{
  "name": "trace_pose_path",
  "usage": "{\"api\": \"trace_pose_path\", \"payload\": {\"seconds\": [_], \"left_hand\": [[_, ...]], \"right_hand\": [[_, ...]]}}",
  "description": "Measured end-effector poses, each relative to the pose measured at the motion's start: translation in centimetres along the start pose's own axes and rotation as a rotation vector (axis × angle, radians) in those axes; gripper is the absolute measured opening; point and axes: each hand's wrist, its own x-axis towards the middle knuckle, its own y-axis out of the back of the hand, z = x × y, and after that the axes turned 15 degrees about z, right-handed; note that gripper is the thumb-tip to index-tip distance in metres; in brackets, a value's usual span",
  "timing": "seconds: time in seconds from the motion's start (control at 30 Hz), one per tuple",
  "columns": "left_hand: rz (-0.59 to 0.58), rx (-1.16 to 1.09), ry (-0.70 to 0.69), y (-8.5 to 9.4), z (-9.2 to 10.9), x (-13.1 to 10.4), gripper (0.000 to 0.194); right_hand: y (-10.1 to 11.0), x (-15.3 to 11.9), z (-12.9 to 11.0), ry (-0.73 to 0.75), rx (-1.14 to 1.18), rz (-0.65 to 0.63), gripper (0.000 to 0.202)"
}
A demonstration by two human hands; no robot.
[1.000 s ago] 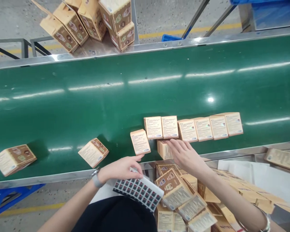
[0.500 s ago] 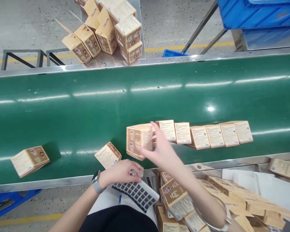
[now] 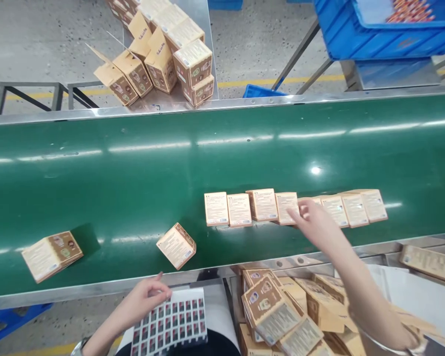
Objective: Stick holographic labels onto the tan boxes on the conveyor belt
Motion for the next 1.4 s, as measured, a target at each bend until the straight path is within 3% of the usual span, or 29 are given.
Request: {"api": "trace_pose_path", "payload": {"seconds": [0.1, 0.23, 0.37, 0.57, 0.73, 0.83, 0.93, 1.0, 1.07, 1.23, 1.3, 1.4], "left_hand": [[0.174, -0.137, -0.022, -0.3, -0.5, 0.8, 0.043], [0.326, -0.359, -0.084, -0.9, 2.0, 3.1, 0.049], [0.285, -0.524, -0.206, -1.1, 6.0, 5.6, 0.052], [0.243, -0.538, -0.347, -2.3, 11.3, 7.8, 0.053], [0.300, -0.332, -0.530, -1.8, 11.1, 6.0, 0.036], [0.193, -0.141, -0.508, 0.1, 9.4, 3.8, 0.028], [0.133, -0.050, -0.391, 5.4, 5.8, 0.9, 0.026], [0.159, -0.055, -0.315, 11.3, 1.9, -1.5, 0.024], [0.198, -0.085, -0.240, 18.5, -3.4, -4.4, 0.016], [0.166, -0.210, -0.164, 37.4, -20.0, -12.2, 0.005], [0.147, -0.256, -0.165, 44.6, -27.5, -14.9, 0.006], [0.165, -0.331, -0.165, 55.2, -39.0, -17.9, 0.006]], "right_hand": [[0.2, 0.5, 4.5, -0.120, 0.011, -0.087, 0.055], [-1.8, -0.4, 5.3, 0.029, 0.104, -0.021, 0.067], [-3.0, 0.6, 4.9, 0.145, 0.022, 0.071, 0.068], [-1.3, 4.4, 6.6, 0.101, -0.006, 0.015, 0.068], [-1.1, 6.9, 5.9, 0.133, 0.037, -0.036, 0.069], [-2.3, 6.9, 2.3, 0.181, 0.107, -0.080, 0.070], [-4.2, 3.6, -6.8, 0.230, 0.166, -0.132, 0.065], [-5.7, -1.1, -16.1, 0.256, 0.217, -0.162, 0.059], [-7.4, -7.6, -27.2, 0.281, 0.292, -0.205, 0.055], [-13.2, -27.1, -54.8, 0.312, 0.564, -0.419, 0.055], [-16.1, -34.6, -64.3, 0.275, 0.714, -0.547, 0.057], [-19.7, -44.1, -76.5, 0.236, 0.770, -0.712, 0.054]]}}
